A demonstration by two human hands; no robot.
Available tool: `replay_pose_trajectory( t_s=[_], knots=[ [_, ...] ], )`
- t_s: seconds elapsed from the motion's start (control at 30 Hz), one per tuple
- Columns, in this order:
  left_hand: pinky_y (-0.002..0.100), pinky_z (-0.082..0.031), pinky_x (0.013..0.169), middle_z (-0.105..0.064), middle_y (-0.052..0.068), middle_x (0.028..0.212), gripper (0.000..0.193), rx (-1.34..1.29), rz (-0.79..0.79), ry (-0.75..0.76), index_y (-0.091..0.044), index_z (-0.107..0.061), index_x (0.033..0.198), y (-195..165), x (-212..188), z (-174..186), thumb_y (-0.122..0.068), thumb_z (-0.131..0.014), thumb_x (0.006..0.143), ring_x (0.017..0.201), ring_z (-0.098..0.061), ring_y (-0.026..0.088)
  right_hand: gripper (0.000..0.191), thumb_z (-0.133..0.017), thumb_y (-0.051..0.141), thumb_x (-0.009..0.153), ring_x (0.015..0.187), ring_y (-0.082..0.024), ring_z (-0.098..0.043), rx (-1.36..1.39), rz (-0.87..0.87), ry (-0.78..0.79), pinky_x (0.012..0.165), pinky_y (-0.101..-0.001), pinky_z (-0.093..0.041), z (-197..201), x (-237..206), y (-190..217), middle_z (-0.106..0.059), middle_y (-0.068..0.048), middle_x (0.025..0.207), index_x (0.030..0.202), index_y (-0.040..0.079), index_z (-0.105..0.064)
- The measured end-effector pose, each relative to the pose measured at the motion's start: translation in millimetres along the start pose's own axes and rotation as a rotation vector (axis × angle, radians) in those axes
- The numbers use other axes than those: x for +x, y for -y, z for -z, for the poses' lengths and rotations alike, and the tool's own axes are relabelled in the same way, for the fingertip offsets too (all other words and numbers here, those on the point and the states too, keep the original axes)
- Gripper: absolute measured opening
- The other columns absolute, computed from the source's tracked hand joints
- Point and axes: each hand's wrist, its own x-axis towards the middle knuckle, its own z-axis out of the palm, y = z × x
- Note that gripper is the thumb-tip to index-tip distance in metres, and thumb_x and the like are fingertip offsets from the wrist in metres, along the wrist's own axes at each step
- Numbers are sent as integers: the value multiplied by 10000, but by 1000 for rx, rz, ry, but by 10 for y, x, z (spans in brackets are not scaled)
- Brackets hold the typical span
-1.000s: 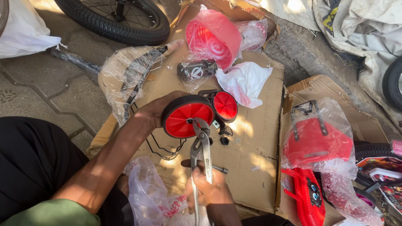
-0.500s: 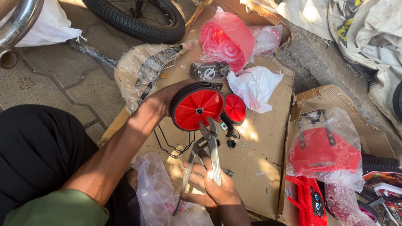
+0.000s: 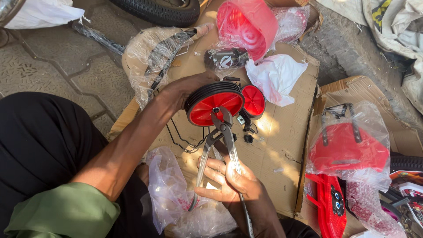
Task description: The person unpacks red wheels and metal hardware from plastic bags on a cardboard surface. They insert axles into the wheels, secure them with nuts using pliers, and attach black caps to the wheel hubs.
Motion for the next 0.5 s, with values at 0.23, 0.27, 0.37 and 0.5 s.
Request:
replay_pose_trajectory(
  t_s=[0.23, 0.27, 0.37, 0.5],
  knots=[
    [192, -559, 483, -708, 19, 792, 275, -119, -60, -1, -28, -676, 1104, 82, -187, 29, -273, -649, 982, 573, -669, 53, 520, -548, 286, 974, 1238, -395, -635, 24, -27, -63, 974, -584, -579, -61, 3, 45, -618, -277, 1291, 1353, -52, -435],
    [194, -548, 458, -700, 7, 777, 271, -111, -68, -1, -33, -678, 1093, 103, -158, 32, -282, -639, 991, 556, -657, 46, 535, -541, 291, 975, 1224, -394, -645, 21, -23, -65, 965, -575, -580, -70, 6, 43, -631, -292, 1287, 1366, -64, -452],
    [205, -548, 455, -704, 32, 782, 252, -77, 12, -2, -38, -658, 1093, 125, -4, 8, -266, -634, 988, 542, -658, 63, 494, -532, 267, 964, 1160, -376, -671, 39, -48, -150, 928, -580, -590, -105, 47, 25, -652, -263, 1243, 1345, -42, -477],
    [200, -567, 489, -709, 50, 811, 252, -163, 43, -21, -27, -657, 1117, 122, -2, -12, -244, -645, 990, 578, -678, 74, 454, -544, 239, 976, 1125, -355, -688, 31, -24, -171, 869, -528, -607, -157, 82, -13, -647, -242, 1221, 1319, -52, -488]
  ],
)
